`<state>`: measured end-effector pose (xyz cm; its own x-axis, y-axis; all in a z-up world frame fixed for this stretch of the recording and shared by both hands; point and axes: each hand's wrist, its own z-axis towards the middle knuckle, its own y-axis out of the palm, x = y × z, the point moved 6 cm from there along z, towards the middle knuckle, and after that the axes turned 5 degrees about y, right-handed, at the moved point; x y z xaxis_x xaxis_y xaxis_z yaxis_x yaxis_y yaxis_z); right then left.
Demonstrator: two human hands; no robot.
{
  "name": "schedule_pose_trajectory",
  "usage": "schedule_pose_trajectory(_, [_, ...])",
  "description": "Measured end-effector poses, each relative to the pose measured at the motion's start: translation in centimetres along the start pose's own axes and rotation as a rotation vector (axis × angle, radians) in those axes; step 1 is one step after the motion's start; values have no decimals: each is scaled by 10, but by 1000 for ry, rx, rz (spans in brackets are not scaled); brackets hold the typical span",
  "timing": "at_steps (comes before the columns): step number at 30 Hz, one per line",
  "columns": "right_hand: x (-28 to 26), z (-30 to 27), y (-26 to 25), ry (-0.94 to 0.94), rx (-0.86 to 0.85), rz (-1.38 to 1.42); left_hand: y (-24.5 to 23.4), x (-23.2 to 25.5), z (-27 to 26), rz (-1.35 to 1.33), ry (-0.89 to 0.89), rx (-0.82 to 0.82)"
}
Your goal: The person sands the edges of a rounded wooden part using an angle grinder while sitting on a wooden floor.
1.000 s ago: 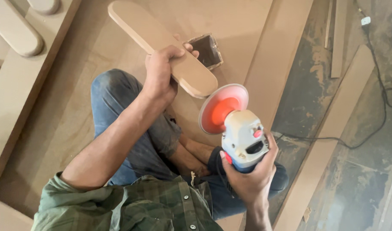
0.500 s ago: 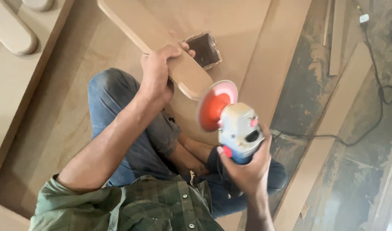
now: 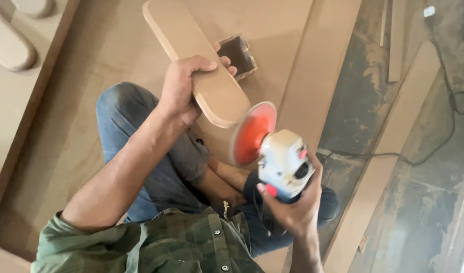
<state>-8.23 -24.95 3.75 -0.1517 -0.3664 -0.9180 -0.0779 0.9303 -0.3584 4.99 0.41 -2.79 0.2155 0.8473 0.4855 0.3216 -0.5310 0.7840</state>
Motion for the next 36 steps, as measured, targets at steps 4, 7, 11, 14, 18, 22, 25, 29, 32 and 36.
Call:
schedule_pose_trajectory(4, [-13, -10, 4, -83, 39, -251, 0, 3, -4, 8, 2, -13])
schedule_pose_trajectory(7, [-2, 9, 3, -68, -55, -31, 4, 4, -11, 20, -19, -54])
schedule_pose_trajectory(11, [32, 40, -3, 156, -244, 362, 15, -4, -20, -99, -200, -193])
schedule_pose_trajectory(14, [42, 42, -4, 194, -217, 475, 19, -8, -20, -163, -207, -218])
schedule_pose_trajectory(18, [35, 25, -17, 111, -24, 250, -3, -14, -6, -173, -144, 38])
schedule_pose_trajectory(22, [9, 2, -23, -10, 137, -76, -18, -19, 6, -219, -95, 161])
schedule_pose_trajectory(25, [-15, -6, -20, -121, 230, -368, -28, -24, 7, -254, -74, 247])
schedule_pose_trajectory(29, [-37, -9, -10, -174, 245, -464, -35, -26, 9, -265, -55, 307])
schedule_pose_trajectory(32, [-48, -7, 2, -224, 243, -490, -40, -26, 12, -252, -51, 333])
schedule_pose_trajectory(36, [-57, -3, 14, -273, 230, -541, -41, -27, 16, -214, -43, 330])
